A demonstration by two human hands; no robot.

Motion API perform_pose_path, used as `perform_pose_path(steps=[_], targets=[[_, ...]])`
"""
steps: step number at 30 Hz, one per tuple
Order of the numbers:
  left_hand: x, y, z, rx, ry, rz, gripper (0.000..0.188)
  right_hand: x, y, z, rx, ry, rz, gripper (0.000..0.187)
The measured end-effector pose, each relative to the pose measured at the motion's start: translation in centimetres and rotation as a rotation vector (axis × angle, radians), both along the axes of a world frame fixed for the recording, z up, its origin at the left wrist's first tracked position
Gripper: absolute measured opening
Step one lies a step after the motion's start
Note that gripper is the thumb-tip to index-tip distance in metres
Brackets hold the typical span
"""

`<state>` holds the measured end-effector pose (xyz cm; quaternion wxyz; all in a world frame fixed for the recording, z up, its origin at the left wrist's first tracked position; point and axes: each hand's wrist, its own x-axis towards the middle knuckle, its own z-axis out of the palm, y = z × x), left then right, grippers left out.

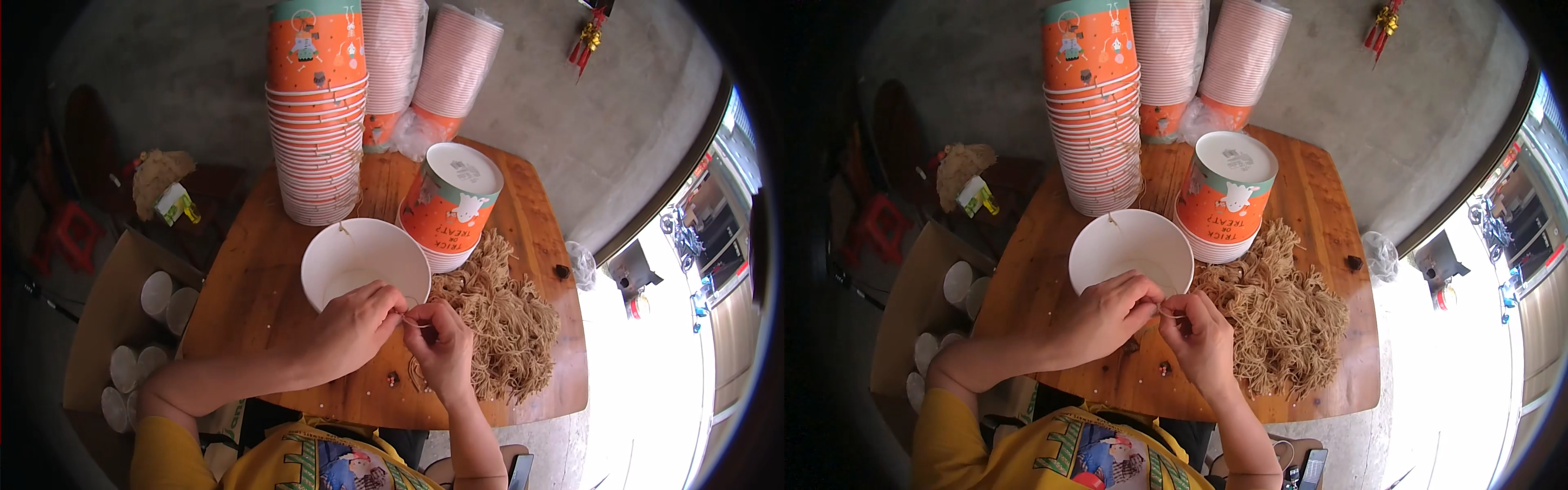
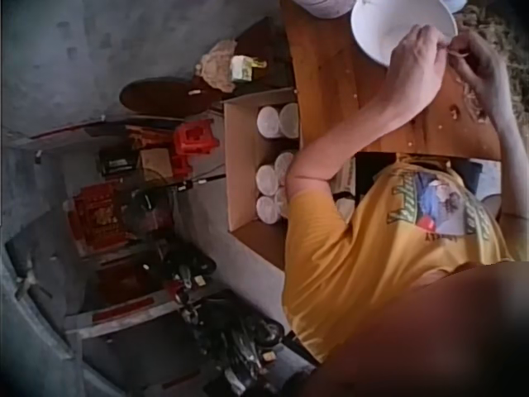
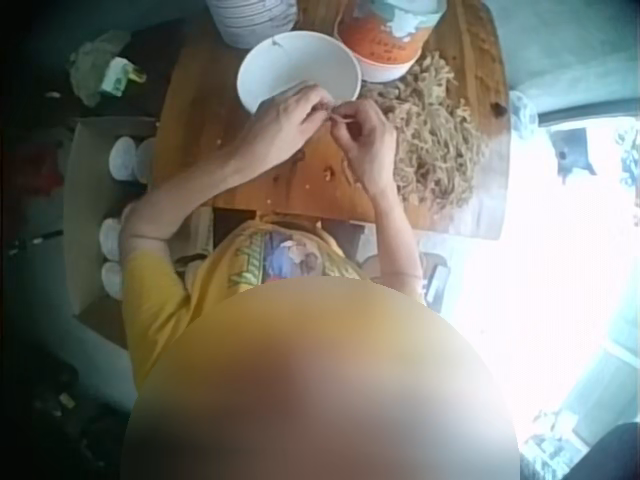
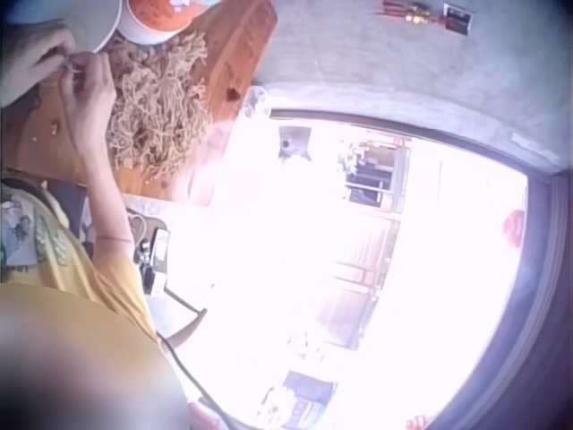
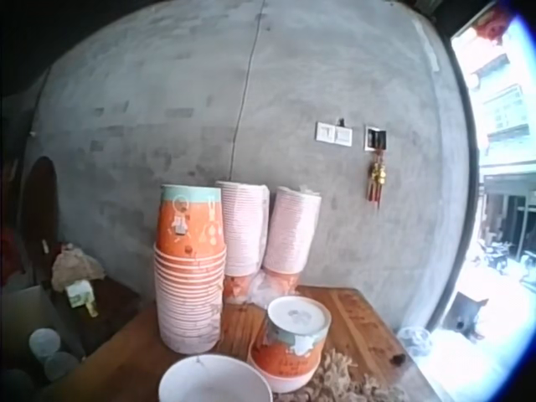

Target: Sorting and packaging dried fibrous food material into paper buckets.

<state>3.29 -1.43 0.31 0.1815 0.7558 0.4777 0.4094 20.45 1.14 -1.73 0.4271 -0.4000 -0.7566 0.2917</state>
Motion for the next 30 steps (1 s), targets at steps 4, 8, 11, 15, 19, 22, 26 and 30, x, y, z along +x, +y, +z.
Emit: perform_pose_path(steps=[4, 8, 11, 15, 19, 22, 26, 30], targets=[[0.0, 0.1, -0.2, -0.077, -0.029, 0.016, 0.010, 0.1, 0.0, -0.2, 0.000, 0.014, 0.013, 0.009], [0.2, 0.2, -0.5, -0.054, -0.060, 0.011, 0.011, 0.1, -0.1, -0.1, 0.012, 0.009, 0.012, 0.009], [0.3, 0.2, -0.5, -0.065, -0.091, 0.017, 0.013, 0.1, -0.1, -0.3, 0.012, 0.025, 0.015, 0.009], [0.4, 0.2, -0.7, -0.104, -0.147, 0.005, 0.019, -0.1, -0.3, -0.7, 0.043, 0.051, 0.001, 0.010], [0.5, 0.2, -0.5, -0.183, -0.242, 0.011, 0.021, -0.5, -0.7, -1.1, 0.077, 0.068, -0.045, 0.011], [0.4, 0.2, 0.2, -0.221, -0.227, 0.027, 0.022, -0.7, -1.0, -1.2, 0.070, 0.087, -0.098, 0.011], [0.0, 0.2, 0.8, -0.321, -0.259, -0.001, 0.025, -1.1, -1.2, -1.2, 0.020, 0.131, -0.136, 0.011], [0.2, 0.6, 1.0, -0.325, -0.268, -0.050, 0.026, -0.1, -0.7, -3.1, -0.268, 0.490, -0.032, 0.014]])
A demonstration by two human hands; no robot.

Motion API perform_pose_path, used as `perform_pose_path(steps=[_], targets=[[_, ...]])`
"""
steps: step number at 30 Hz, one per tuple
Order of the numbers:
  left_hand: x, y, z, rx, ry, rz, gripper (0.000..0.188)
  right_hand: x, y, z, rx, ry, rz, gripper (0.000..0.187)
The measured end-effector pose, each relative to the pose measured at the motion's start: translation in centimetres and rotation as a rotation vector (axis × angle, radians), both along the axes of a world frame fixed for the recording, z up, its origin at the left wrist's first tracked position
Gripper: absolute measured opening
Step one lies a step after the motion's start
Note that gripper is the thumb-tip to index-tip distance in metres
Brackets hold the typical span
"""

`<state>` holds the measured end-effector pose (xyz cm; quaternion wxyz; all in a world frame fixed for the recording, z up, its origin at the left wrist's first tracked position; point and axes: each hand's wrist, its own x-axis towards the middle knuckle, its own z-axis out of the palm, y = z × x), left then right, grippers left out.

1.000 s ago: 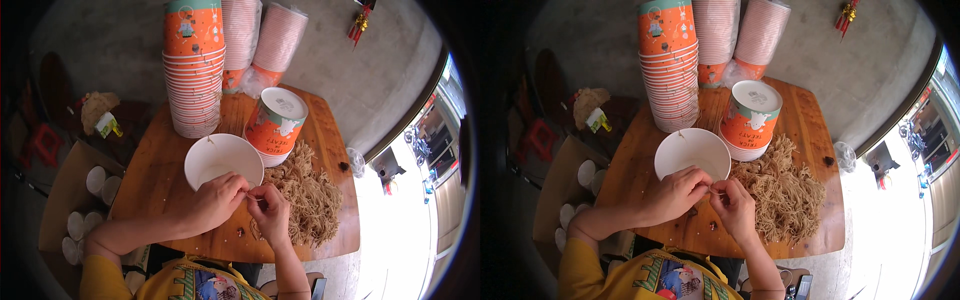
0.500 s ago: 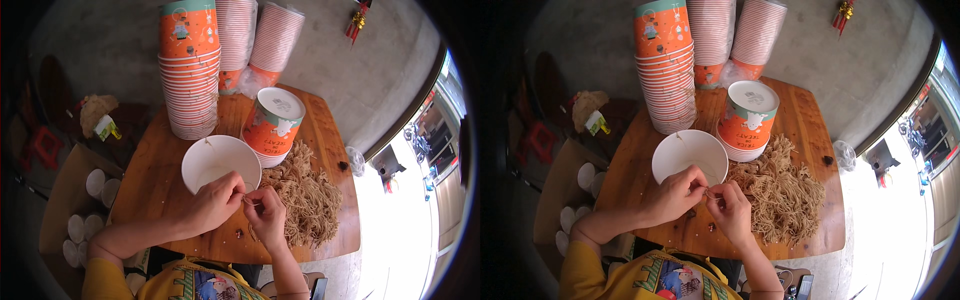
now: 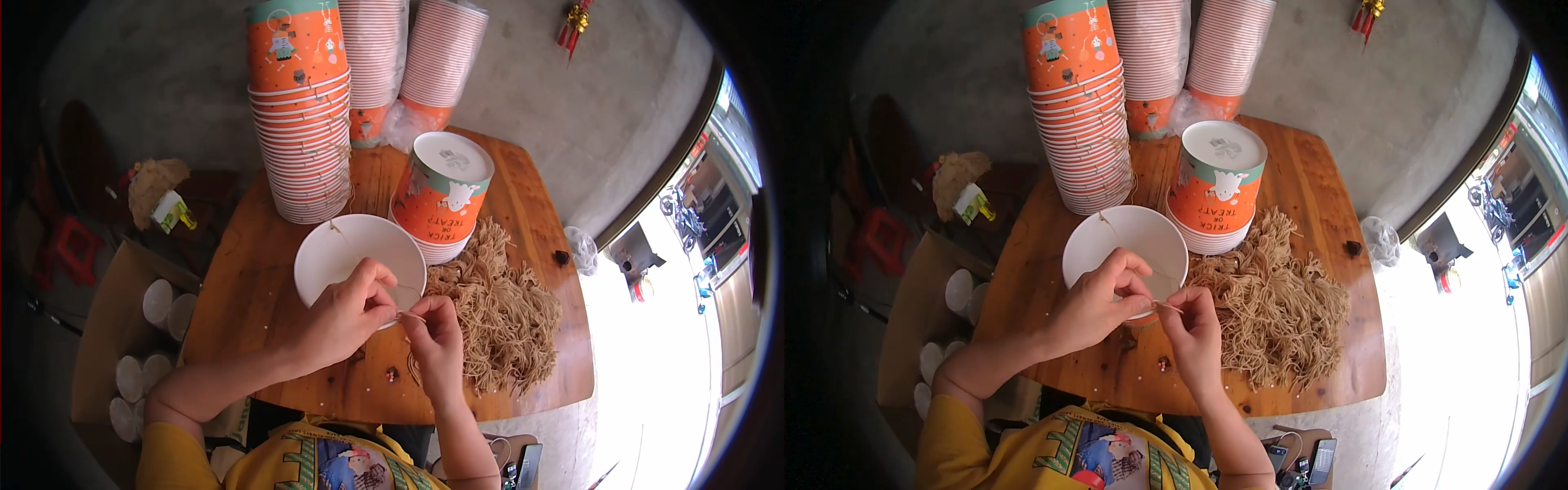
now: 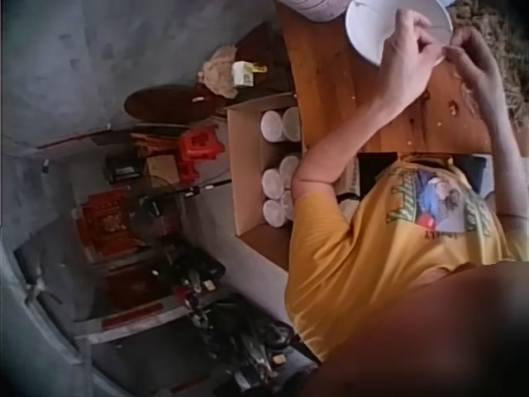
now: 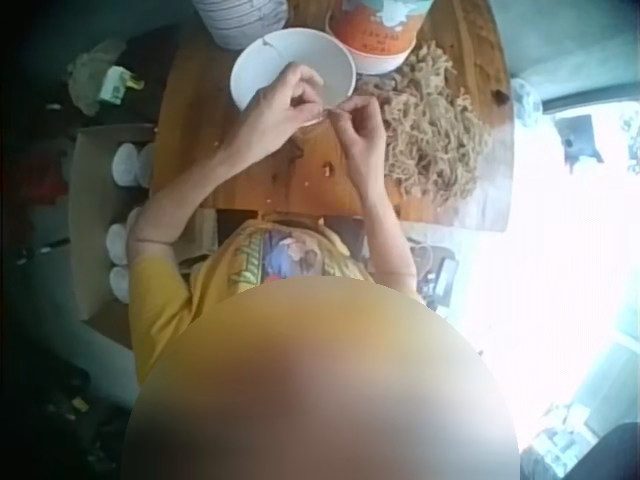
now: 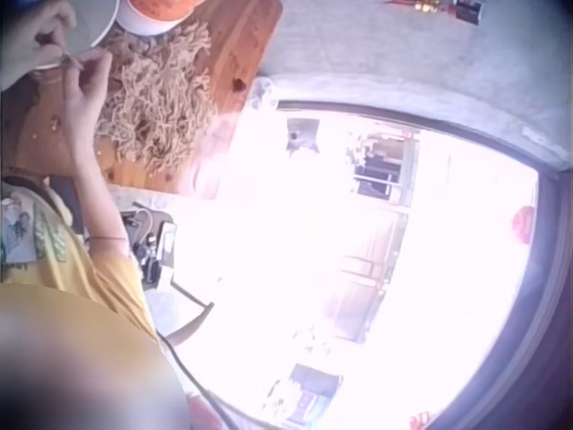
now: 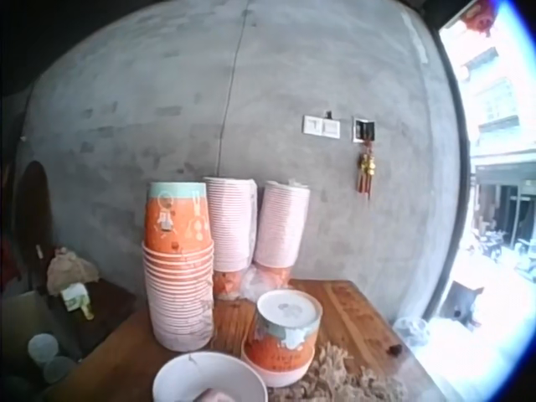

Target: Sorting and packaging dried fibrous food material into paper buckets.

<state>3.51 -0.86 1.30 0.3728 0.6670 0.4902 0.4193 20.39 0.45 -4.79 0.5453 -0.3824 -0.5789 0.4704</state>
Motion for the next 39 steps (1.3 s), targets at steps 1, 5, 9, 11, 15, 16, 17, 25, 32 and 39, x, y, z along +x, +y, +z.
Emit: perform_pose_path(steps=[1, 5, 9, 11, 15, 16, 17, 25, 32, 39], targets=[[-0.2, 0.0, -0.1, -0.044, -0.010, 0.002, 0.027, 0.6, 0.1, 0.7, -0.241, 0.161, 0.141, 0.016], [-0.7, 0.1, -0.4, -0.051, -0.036, 0.006, 0.027, 0.5, -0.5, 2.4, -0.339, 0.235, 0.184, 0.020], [-0.2, 0.3, -0.5, -0.082, -0.062, -0.008, 0.027, 0.8, -0.5, 1.1, 0.120, -0.027, 0.041, 0.019], [-0.3, 0.4, -0.6, -0.094, -0.068, -0.002, 0.027, 0.2, -0.3, 1.6, 0.282, -0.293, -0.042, 0.011], [-0.4, 0.5, -0.6, -0.128, -0.108, -0.013, 0.028, 0.1, -0.2, 1.5, 0.301, -0.350, -0.068, 0.014], [-0.4, 0.5, -0.6, -0.129, -0.111, -0.015, 0.028, 0.1, -0.3, 1.9, 0.291, -0.365, -0.074, 0.015], [-0.5, 0.5, -0.6, -0.130, -0.111, -0.013, 0.028, 0.0, -0.3, 2.1, 0.282, -0.380, -0.079, 0.016], [-0.6, 0.9, -0.8, -0.202, -0.165, -0.028, 0.032, 0.3, 0.1, 2.7, 0.725, -0.756, -0.215, 0.018], [-0.2, 0.2, -0.8, -0.086, 0.016, -0.118, 0.038, -0.2, 0.0, 1.1, 0.216, -0.282, -0.041, 0.008], [-0.2, 0.4, -1.8, 0.016, 0.098, -0.064, 0.021, 0.1, -0.1, -0.7, -0.031, 0.027, 0.043, 0.007]])
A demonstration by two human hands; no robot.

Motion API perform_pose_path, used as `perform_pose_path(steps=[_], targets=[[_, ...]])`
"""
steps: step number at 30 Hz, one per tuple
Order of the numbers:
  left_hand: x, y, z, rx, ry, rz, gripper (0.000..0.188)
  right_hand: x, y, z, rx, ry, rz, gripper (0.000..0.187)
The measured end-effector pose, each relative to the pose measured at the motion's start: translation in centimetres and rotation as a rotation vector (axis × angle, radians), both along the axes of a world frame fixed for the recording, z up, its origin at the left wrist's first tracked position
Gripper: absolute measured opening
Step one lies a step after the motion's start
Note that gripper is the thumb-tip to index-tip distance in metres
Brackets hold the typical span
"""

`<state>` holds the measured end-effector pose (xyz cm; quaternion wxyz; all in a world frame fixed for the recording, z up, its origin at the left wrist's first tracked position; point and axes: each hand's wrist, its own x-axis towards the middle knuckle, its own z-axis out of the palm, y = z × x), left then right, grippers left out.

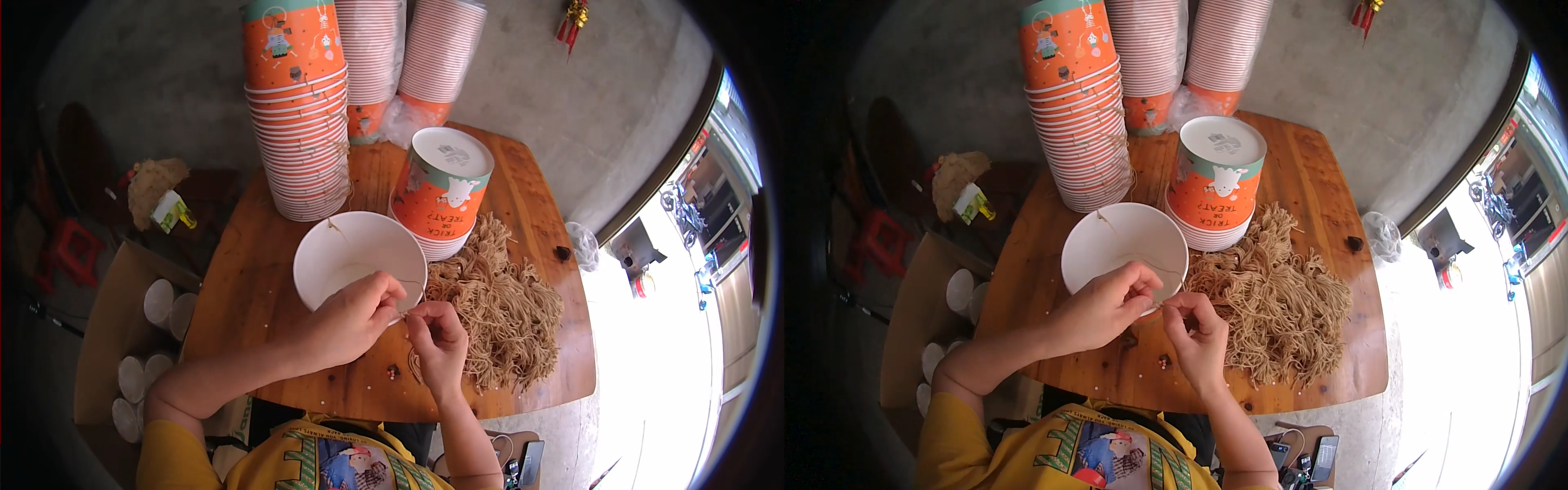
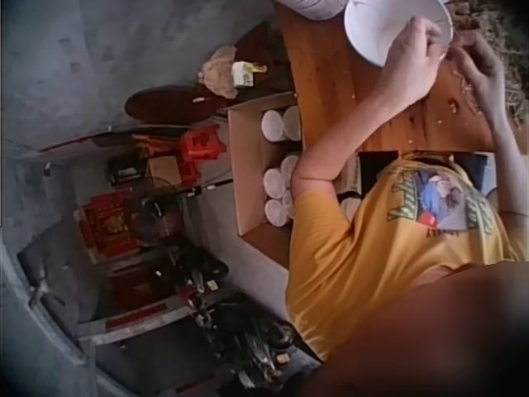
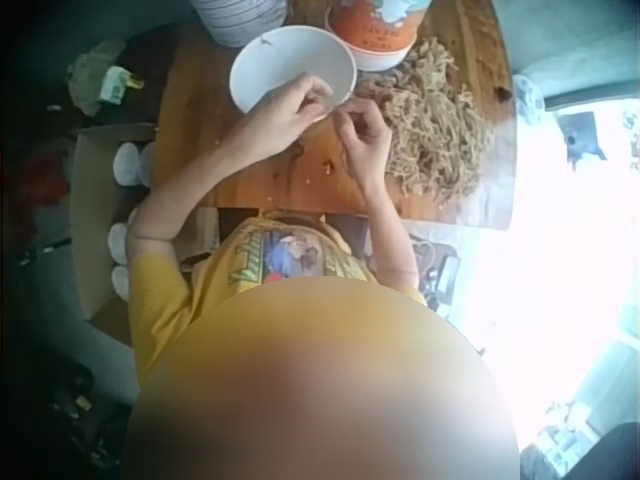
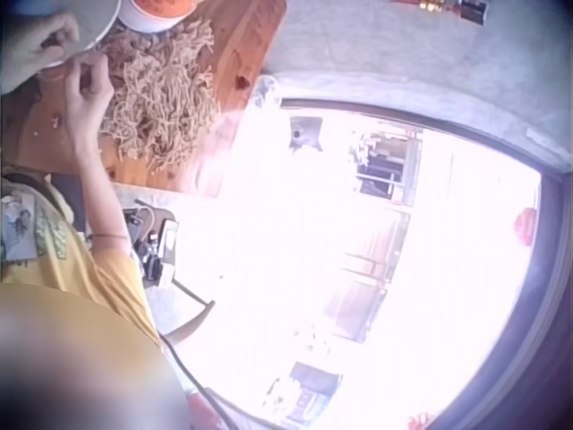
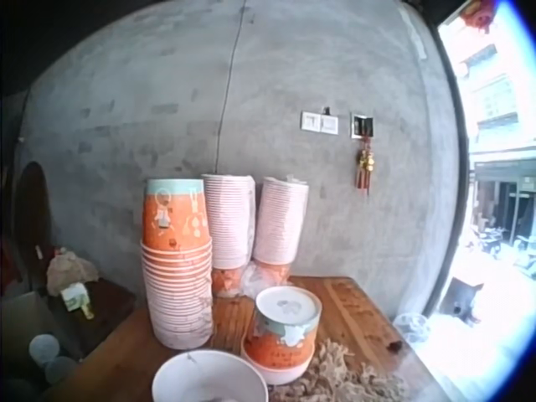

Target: Sorting and packaging dried fibrous food material into paper buckets.

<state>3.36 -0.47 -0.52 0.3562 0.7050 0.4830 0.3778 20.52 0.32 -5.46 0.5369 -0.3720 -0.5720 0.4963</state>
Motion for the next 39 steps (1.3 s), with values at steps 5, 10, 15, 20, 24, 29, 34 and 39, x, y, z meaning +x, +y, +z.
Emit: perform_pose_path(steps=[5, 10, 15, 20, 24, 29, 34, 39], targets=[[0.4, 0.0, 0.0, 0.234, 0.128, 0.031, 0.007, 0.2, -0.2, -0.1, 0.015, -0.005, 0.009, 0.006], [0.6, 0.0, -0.1, 0.239, 0.146, 0.048, 0.007, 0.4, -0.5, -0.5, -0.040, 0.049, 0.040, 0.006], [0.7, 0.1, -0.1, 0.202, 0.120, 0.054, 0.005, 0.7, -0.4, -1.1, 0.065, -0.027, 0.008, 0.005], [0.8, 0.0, 0.1, 0.177, 0.104, 0.057, 0.004, 1.0, -0.3, -1.5, 0.216, -0.116, -0.039, 0.006], [0.8, -0.1, 0.0, 0.180, 0.090, 0.050, 0.004, 0.9, -0.6, -1.0, 0.143, -0.067, -0.019, 0.011], [0.9, -0.1, 0.2, 0.168, 0.077, 0.046, 0.005, 0.2, -0.7, 0.3, 0.317, -0.367, -0.163, 0.021], [1.0, -0.1, 0.3, 0.159, 0.079, 0.063, 0.006, 0.2, -0.1, 0.6, 0.532, -0.509, -0.287, 0.024], [0.8, -0.3, 0.0, 0.284, 0.141, 0.094, 0.005, 0.4, 0.1, 0.8, 0.623, -0.565, -0.259, 0.017]])
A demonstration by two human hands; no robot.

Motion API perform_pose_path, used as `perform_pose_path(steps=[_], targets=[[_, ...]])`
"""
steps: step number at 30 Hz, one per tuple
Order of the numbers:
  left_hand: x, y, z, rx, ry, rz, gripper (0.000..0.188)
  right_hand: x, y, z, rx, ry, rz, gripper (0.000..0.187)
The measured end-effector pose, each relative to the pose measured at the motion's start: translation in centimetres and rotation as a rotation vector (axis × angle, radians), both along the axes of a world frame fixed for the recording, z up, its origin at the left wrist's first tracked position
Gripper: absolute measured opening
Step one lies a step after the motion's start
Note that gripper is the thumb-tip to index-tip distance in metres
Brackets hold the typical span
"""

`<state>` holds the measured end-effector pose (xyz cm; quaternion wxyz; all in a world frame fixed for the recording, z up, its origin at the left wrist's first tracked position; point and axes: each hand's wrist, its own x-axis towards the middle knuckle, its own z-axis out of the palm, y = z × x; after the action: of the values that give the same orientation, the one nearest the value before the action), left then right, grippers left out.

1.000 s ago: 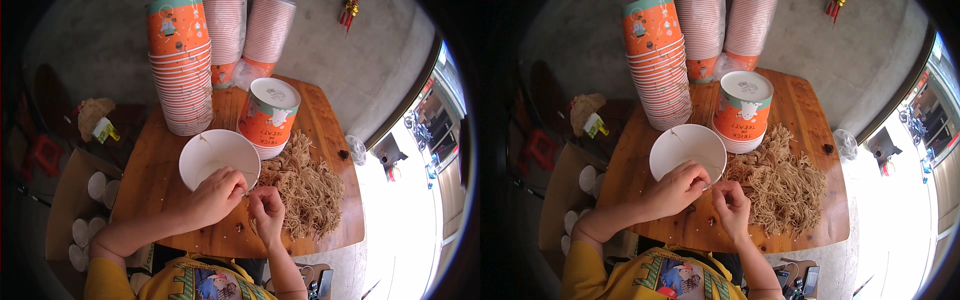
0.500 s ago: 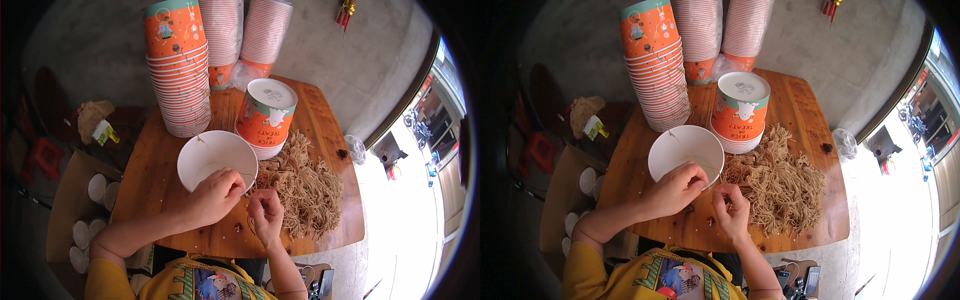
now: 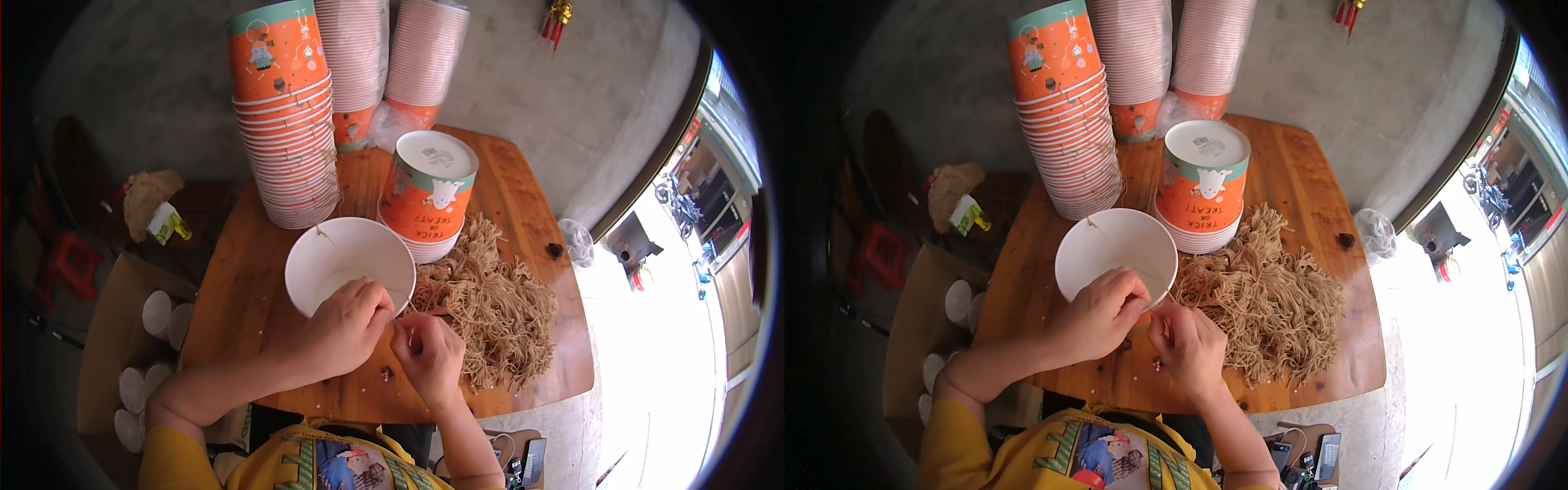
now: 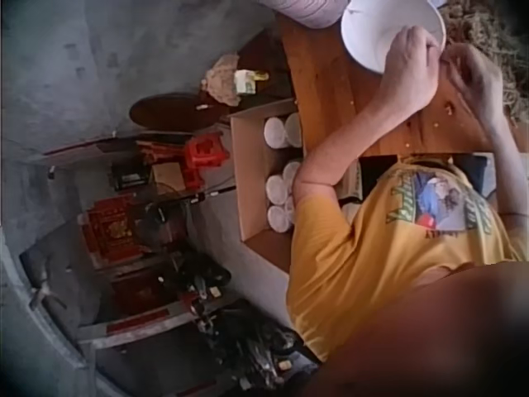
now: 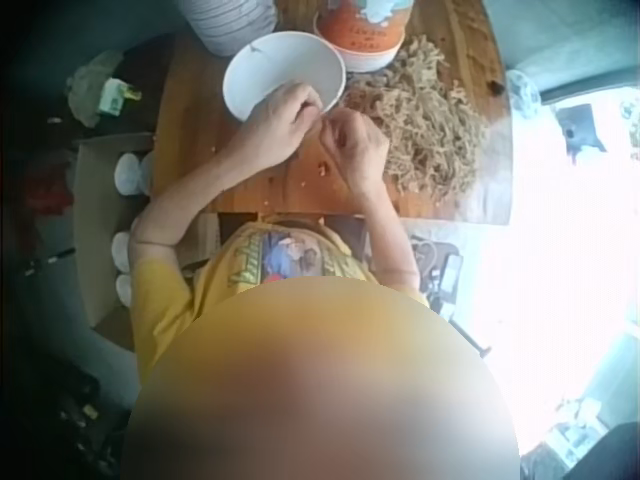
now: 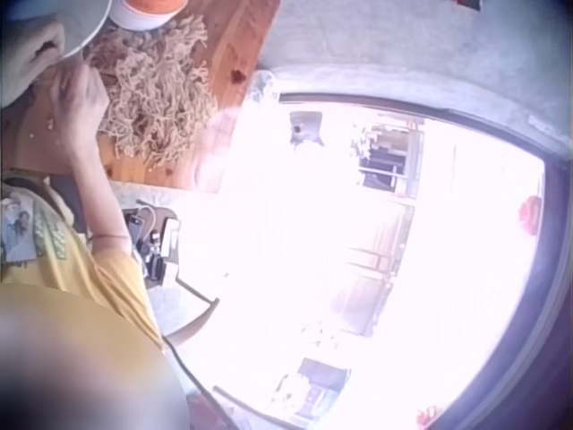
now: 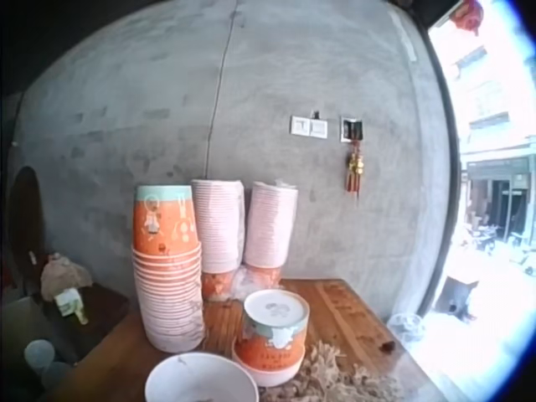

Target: Sorting and packaging dried fibrous food material into paper buckets.

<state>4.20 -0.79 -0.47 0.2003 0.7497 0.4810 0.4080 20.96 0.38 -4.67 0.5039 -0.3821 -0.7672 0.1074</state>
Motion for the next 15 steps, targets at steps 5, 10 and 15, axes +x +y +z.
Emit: perform_pose_path(steps=[5, 10, 15], targets=[[0.8, -0.2, -0.1, 0.155, 0.086, -0.023, 0.013, 1.0, -1.3, 0.2, -0.163, 0.004, -0.003, 0.015], [-0.7, -0.6, 0.7, 0.036, 0.095, -0.078, 0.020, 3.4, -0.3, 2.3, -0.134, -0.148, 0.114, 0.023], [-2.9, -1.8, 0.1, 0.184, 0.347, -0.073, 0.017, 3.9, 1.7, 5.4, 0.073, -0.361, 0.162, 0.021]])
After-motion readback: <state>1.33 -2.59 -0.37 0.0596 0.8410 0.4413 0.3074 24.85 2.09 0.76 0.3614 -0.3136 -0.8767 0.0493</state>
